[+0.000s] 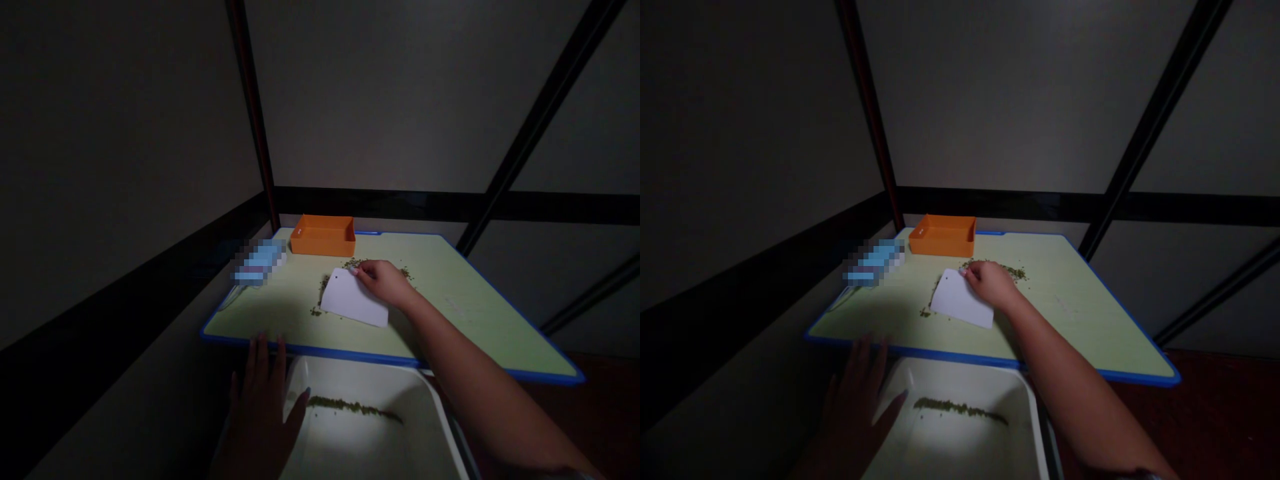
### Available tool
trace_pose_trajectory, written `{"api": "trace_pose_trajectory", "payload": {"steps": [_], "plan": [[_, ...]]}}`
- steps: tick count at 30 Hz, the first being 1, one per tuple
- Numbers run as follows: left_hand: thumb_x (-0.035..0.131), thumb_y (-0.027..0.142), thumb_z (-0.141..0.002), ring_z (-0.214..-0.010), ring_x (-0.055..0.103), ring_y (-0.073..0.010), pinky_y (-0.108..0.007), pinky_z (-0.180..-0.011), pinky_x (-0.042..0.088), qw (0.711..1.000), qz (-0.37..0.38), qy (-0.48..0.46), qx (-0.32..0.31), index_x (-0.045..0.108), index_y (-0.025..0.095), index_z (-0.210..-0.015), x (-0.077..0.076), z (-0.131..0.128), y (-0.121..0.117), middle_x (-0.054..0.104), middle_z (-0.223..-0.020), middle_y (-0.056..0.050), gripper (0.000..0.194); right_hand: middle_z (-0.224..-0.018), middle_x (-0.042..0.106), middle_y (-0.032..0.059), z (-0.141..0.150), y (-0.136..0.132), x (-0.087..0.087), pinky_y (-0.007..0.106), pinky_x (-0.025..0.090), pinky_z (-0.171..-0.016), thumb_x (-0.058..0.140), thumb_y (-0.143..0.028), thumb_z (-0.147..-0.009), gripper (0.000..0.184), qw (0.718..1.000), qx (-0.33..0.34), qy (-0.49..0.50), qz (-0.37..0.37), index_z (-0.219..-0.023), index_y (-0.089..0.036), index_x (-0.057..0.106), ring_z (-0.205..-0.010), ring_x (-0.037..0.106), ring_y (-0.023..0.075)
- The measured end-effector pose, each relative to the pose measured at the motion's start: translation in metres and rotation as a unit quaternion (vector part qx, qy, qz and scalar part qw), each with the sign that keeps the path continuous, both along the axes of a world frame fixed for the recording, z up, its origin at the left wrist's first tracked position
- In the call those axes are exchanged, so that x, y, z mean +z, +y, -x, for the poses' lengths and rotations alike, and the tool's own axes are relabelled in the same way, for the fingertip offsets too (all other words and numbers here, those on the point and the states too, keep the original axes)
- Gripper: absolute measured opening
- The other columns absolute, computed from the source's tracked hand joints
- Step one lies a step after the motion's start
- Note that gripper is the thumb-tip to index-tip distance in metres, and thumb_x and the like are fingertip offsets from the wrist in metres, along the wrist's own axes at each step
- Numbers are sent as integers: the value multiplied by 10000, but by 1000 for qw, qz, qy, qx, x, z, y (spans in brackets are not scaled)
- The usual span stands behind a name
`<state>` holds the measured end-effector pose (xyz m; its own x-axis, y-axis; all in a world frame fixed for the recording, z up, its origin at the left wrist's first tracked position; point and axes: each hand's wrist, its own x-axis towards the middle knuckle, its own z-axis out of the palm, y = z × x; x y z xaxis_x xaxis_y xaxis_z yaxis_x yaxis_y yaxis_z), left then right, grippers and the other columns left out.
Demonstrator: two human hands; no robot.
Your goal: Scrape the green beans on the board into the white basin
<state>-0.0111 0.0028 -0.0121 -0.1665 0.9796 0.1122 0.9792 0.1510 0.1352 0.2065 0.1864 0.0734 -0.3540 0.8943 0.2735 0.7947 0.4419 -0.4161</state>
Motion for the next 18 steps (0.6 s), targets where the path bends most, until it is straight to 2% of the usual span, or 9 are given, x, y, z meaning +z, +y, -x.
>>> {"api": "trace_pose_trajectory", "payload": {"steps": [8,18], "plan": [[283,472,-850,-1437,65,-281,-595,-1086,236,1000,-2,8,6,173,189,-1429,-4,2,2,55,-1557,-118,654,-602,557,16,4,2,-3,239,240,-526,417,-383,-885,347,999,12,31,15,-679,-165,593,-553,420,116],[302,478,-847,-1436,55,-280,-588,-1093,232,1000,-6,-1,-1,190,178,-1427,-4,3,1,71,-1555,-129,662,-579,519,11,2,3,-2,240,245,-528,415,-383,-874,336,999,-9,23,31,-669,-173,577,-548,412,118]]}}
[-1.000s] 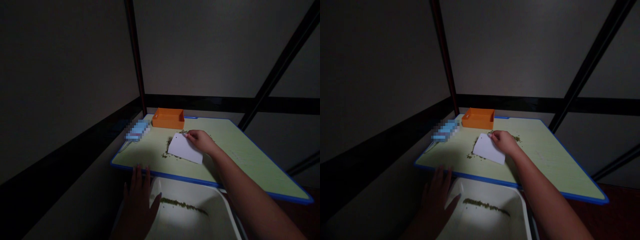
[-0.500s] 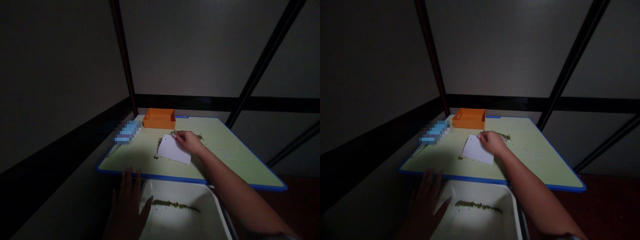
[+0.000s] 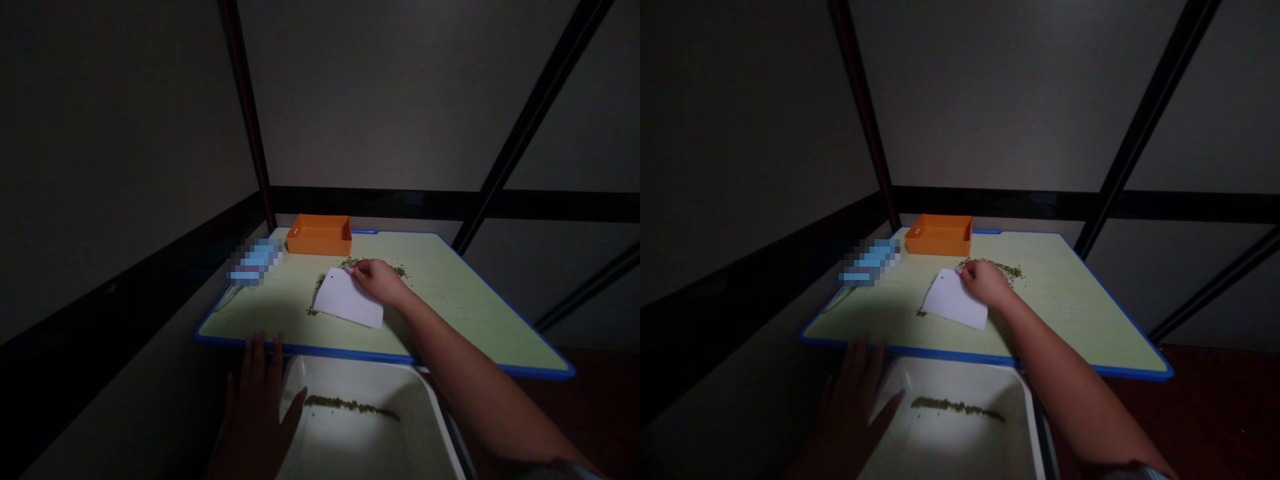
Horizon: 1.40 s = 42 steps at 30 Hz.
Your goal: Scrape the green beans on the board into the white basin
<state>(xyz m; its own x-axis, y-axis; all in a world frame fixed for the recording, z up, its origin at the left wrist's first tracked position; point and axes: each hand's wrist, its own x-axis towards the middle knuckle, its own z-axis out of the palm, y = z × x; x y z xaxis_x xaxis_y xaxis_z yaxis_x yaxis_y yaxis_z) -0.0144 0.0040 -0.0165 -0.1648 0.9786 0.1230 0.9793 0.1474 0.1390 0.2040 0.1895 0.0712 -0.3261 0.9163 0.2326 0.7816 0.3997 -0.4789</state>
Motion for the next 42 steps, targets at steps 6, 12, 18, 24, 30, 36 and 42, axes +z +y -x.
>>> {"api": "trace_pose_trajectory", "payload": {"steps": [6,12,18,24,30,36,42], "plan": [[303,469,-858,-1439,60,-272,-591,-1089,243,1000,-14,-5,-4,169,209,-1435,-1,0,-3,62,-1560,-115,647,-583,543,23,-2,-1,-1,244,253,-527,416,-391,-873,341,1000,-2,-16,-4,-694,-170,605,-546,427,126],[308,500,-852,-1441,45,-275,-597,-1092,229,1000,-11,-6,-4,152,200,-1439,4,-2,-3,59,-1562,-122,678,-651,616,60,-1,-4,2,258,248,-531,405,-389,-886,353,998,-20,-66,-10,-764,-168,651,-560,450,139],[287,501,-857,-1438,46,-291,-581,-1083,254,1000,7,-11,-12,196,164,-1432,5,1,0,84,-1559,-158,673,-753,669,88,4,-5,3,264,242,-537,415,-362,-905,328,995,-25,-92,-16,-823,-174,671,-610,504,150],[296,509,-853,-1441,46,-282,-588,-1090,230,1000,-13,-14,-10,210,172,-1429,4,0,0,107,-1558,-154,672,-701,644,67,4,-5,2,258,227,-521,398,-387,-917,350,996,-15,-77,-29,-808,-182,659,-576,470,138],[310,485,-859,-1442,42,-279,-594,-1077,251,999,-24,-20,-13,197,193,-1432,-1,4,0,97,-1562,-150,653,-644,611,47,3,-4,2,257,234,-527,423,-374,-899,341,998,9,-50,-30,-738,-171,644,-554,433,125],[329,470,-854,-1440,59,-283,-587,-1090,233,999,-25,-26,-23,210,183,-1431,2,4,0,114,-1558,-159,655,-574,546,21,-6,-5,9,254,228,-514,438,-379,-890,360,1000,17,-13,-4,-673,-160,625,-525,397,111],[325,486,-841,-1440,61,-290,-596,-1085,234,999,-16,-47,-9,238,174,-1424,7,1,2,105,-1560,-152,667,-613,582,38,-3,-5,10,257,225,-508,468,-364,-884,321,998,7,-57,-3,-705,-171,650,-526,402,113]]}}
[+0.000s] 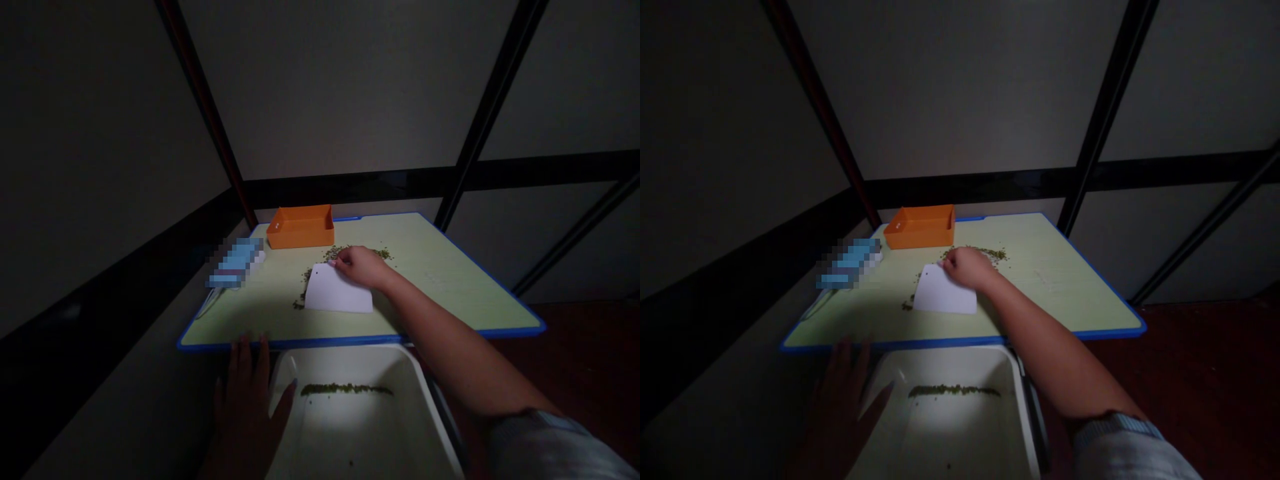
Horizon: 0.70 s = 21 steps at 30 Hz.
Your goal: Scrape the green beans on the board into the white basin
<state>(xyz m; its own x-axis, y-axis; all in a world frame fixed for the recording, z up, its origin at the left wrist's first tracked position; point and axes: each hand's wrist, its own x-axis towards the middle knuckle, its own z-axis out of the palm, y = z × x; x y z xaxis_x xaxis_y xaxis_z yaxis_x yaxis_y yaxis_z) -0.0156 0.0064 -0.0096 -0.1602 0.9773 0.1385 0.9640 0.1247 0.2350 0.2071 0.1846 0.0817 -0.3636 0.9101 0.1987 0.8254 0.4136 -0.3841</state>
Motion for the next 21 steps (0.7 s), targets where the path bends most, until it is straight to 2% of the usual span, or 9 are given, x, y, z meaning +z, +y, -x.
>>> {"api": "trace_pose_trajectory", "payload": {"steps": [6,13,21], "plan": [[308,483,-849,-1440,68,-282,-580,-1094,225,1000,7,21,4,251,156,-1418,4,-4,-2,135,-1555,-157,659,-646,622,62,-3,5,-4,265,231,-513,441,-363,-886,334,1000,-22,-13,-8,-726,-169,661,-530,418,126],[325,477,-851,-1438,84,-300,-599,-1071,255,1000,-10,14,5,271,155,-1412,-1,-1,-1,138,-1552,-171,649,-739,663,68,0,1,-2,259,244,-536,416,-398,-897,346,999,-37,7,-30,-823,-186,679,-614,491,145],[332,475,-862,-1443,57,-282,-581,-1078,258,999,-30,12,-17,209,184,-1431,-3,1,-4,116,-1559,-167,651,-676,633,58,7,1,-9,267,214,-526,428,-409,-894,355,999,-24,20,-29,-770,-179,668,-557,446,134]]}}
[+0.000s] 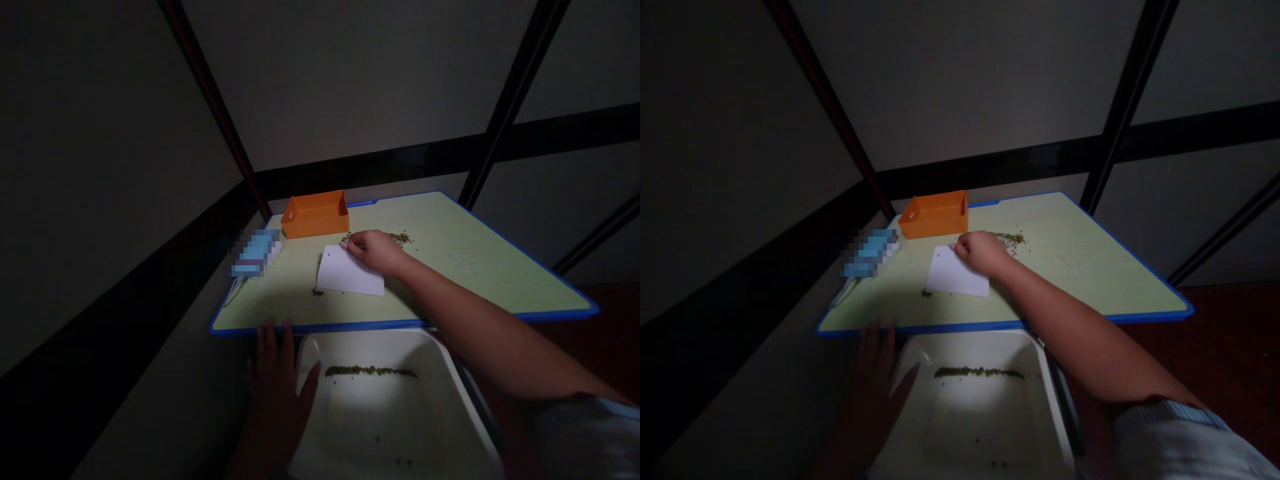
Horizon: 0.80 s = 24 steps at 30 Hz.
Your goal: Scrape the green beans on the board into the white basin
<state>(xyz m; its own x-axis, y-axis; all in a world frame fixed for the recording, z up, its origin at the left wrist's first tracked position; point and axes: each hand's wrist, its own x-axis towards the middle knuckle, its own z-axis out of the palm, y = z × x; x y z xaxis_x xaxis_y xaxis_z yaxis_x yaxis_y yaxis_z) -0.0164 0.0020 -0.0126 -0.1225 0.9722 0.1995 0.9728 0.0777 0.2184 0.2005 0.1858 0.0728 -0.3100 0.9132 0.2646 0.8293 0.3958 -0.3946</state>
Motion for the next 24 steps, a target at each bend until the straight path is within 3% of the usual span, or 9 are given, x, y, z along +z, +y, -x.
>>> {"api": "trace_pose_trajectory", "payload": {"steps": [24], "plan": [[342,511,-841,-1441,77,-292,-593,-1082,235,1000,17,-17,10,231,183,-1426,5,-2,3,117,-1560,-162,679,-667,608,40,-2,4,-4,258,214,-546,421,-430,-904,366,999,50,-1,-7,-764,-182,651,-569,422,121]]}}
